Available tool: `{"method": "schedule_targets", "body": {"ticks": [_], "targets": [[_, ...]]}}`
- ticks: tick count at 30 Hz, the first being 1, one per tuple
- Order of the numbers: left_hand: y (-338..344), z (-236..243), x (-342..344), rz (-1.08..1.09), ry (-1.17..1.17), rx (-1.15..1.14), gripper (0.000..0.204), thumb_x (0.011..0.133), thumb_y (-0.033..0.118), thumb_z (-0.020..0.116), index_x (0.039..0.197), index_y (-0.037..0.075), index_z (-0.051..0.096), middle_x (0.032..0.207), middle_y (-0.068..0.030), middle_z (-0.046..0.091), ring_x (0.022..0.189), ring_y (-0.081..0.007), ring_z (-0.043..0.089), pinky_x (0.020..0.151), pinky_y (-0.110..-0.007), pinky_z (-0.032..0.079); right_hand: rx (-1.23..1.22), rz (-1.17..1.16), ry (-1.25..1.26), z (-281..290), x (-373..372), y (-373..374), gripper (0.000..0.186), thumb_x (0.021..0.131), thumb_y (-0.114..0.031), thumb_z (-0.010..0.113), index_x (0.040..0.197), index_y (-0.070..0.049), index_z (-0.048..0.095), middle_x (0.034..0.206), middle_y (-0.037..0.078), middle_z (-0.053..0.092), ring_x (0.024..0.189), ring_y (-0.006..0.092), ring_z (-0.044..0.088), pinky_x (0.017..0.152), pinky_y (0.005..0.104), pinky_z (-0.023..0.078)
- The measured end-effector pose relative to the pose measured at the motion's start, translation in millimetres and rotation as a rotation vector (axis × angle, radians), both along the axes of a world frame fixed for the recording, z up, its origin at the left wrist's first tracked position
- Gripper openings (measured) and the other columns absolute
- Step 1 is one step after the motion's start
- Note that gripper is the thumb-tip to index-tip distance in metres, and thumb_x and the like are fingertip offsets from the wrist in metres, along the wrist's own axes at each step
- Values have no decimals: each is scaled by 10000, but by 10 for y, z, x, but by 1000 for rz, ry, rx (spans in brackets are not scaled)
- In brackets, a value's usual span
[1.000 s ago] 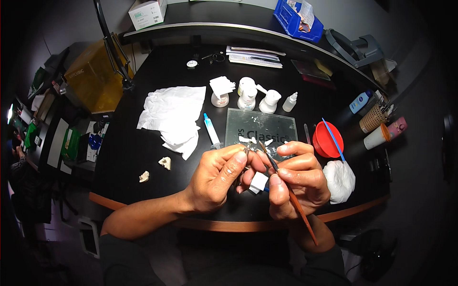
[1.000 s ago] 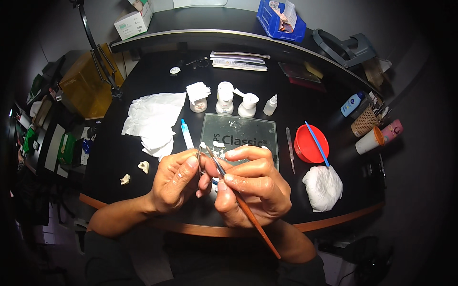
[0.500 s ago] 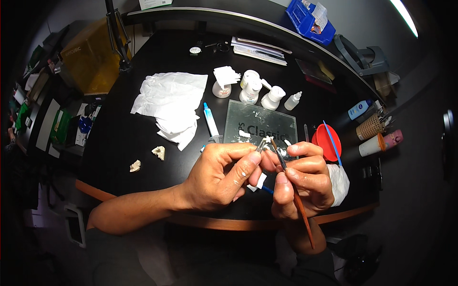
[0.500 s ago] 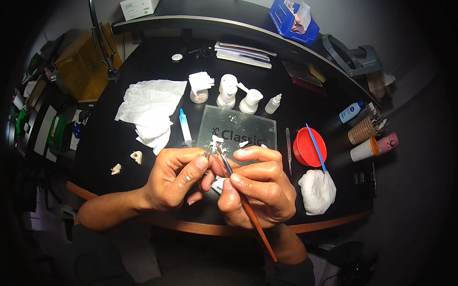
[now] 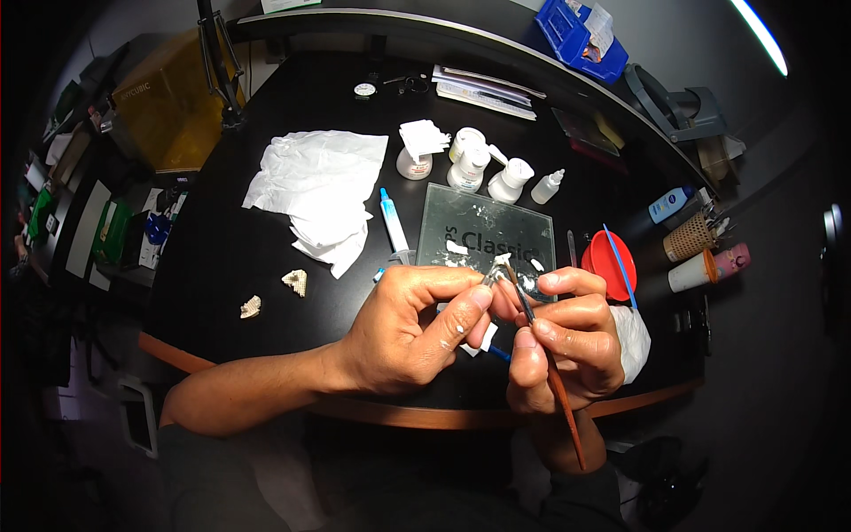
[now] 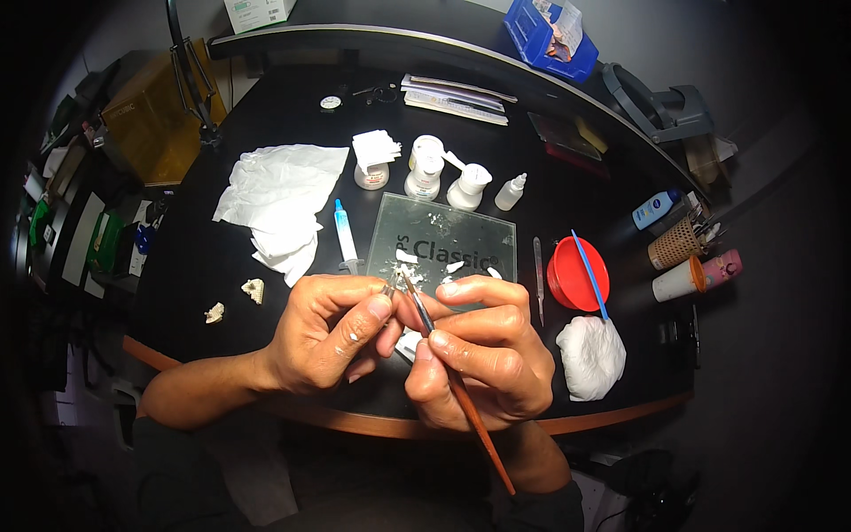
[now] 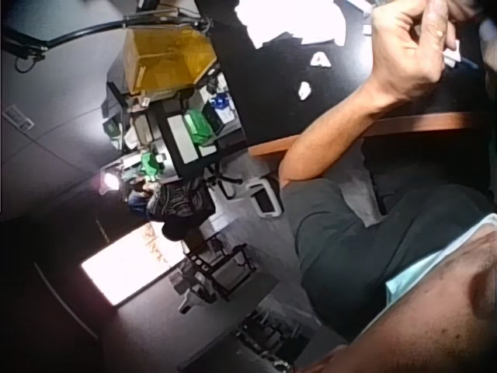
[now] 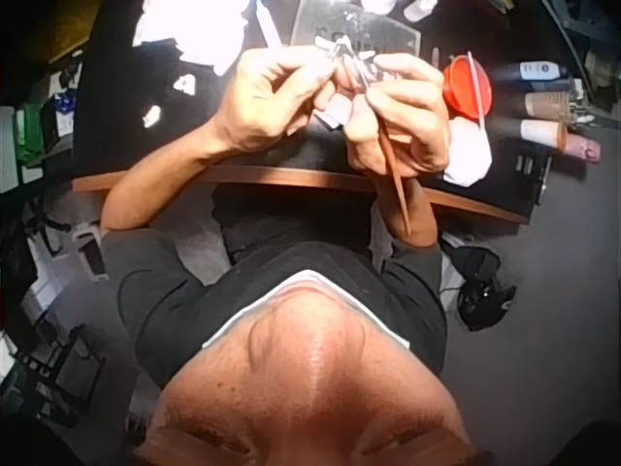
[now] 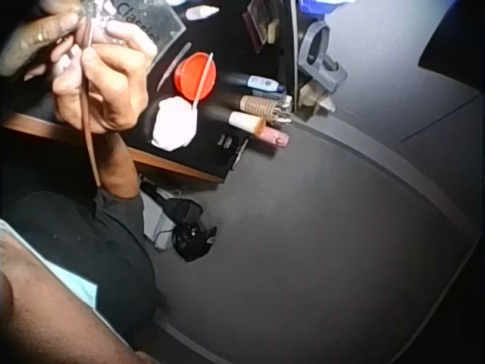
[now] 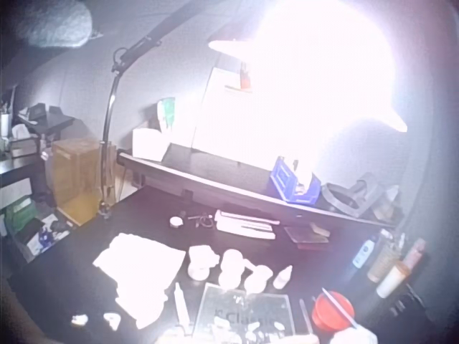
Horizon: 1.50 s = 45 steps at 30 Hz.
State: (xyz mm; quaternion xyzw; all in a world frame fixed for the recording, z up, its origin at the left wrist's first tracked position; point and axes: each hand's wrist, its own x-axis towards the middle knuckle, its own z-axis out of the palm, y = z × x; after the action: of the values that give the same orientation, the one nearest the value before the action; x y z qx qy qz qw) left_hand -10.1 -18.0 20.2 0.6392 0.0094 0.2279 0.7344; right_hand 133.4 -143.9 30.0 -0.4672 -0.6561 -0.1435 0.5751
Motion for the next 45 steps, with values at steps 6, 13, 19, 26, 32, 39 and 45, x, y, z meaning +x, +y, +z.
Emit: {"method": "schedule_targets", "body": {"ticks": [6, 13, 19, 26, 32, 39, 45], "targets": [[20, 70, 4, -52, 72, 82, 377, 1099, 216, 415, 1051, -48, 681, 775, -31, 600, 661, -58, 541, 599, -210, 449, 112, 162, 202, -64, -2, -13, 248, 750, 108, 648, 968, -8, 628, 815, 110, 641, 949, 299, 634, 825, 395, 570], [132, -140, 29, -102, -104, -91, 410, 1026, 301, 416, 937, -42, 622, 876, -104, 631, 755, -100, 450, 714, -253, 374, 83, 376, 686, -91, 78, -104, 190, 802, 36, 597, 979, -33, 586, 790, 109, 620, 884, 230, 586, 877, 410, 479], [267, -143, 64, 6, -223, -80, 437, 1001, 300, 401, 834, -43, 614, 794, -91, 585, 720, -102, 428, 676, -255, 334, -163, -47, 790, -153, 481, -398, 135, 859, 82, 596, 973, 11, 597, 901, 114, 637, 702, 95, 589, 637, 217, 492], [312, -120, 68, 88, -222, -12, 468, 989, 307, 367, 809, -48, 614, 760, -82, 561, 701, -94, 429, 661, -245, 332, -454, -240, 728, -741, 690, -547, 102, 881, 87, 657, 930, 10, 612, 901, 65, 637, 729, 49, 563, 639, 199, 457], [306, -97, 54, 110, -190, 0, 476, 996, 302, 353, 810, -49, 616, 749, -94, 580, 677, -92, 437, 646, -240, 343, -397, -184, 743, -817, 666, -523, 114, 877, 131, 647, 899, 26, 607, 929, 62, 599, 709, 31, 544, 582, 178, 423], [300, -117, 55, 116, -190, -2, 481, 1003, 300, 347, 811, -53, 613, 751, -98, 587, 669, -92, 443, 640, -237, 348, -392, -187, 707, -850, 701, -548, 111, 873, 127, 653, 895, 28, 608, 922, 63, 605, 713, 30, 542, 589, 183, 426], [298, -111, 56, 114, -172, 0, 473, 998, 291, 348, 813, -54, 613, 757, -113, 604, 673, -95, 453, 642, -237, 354, -394, -209, 710, -832, 691, -545, 106, 876, 119, 657, 897, 29, 606, 912, 59, 607, 709, 29, 540, 587, 181, 422]]}}
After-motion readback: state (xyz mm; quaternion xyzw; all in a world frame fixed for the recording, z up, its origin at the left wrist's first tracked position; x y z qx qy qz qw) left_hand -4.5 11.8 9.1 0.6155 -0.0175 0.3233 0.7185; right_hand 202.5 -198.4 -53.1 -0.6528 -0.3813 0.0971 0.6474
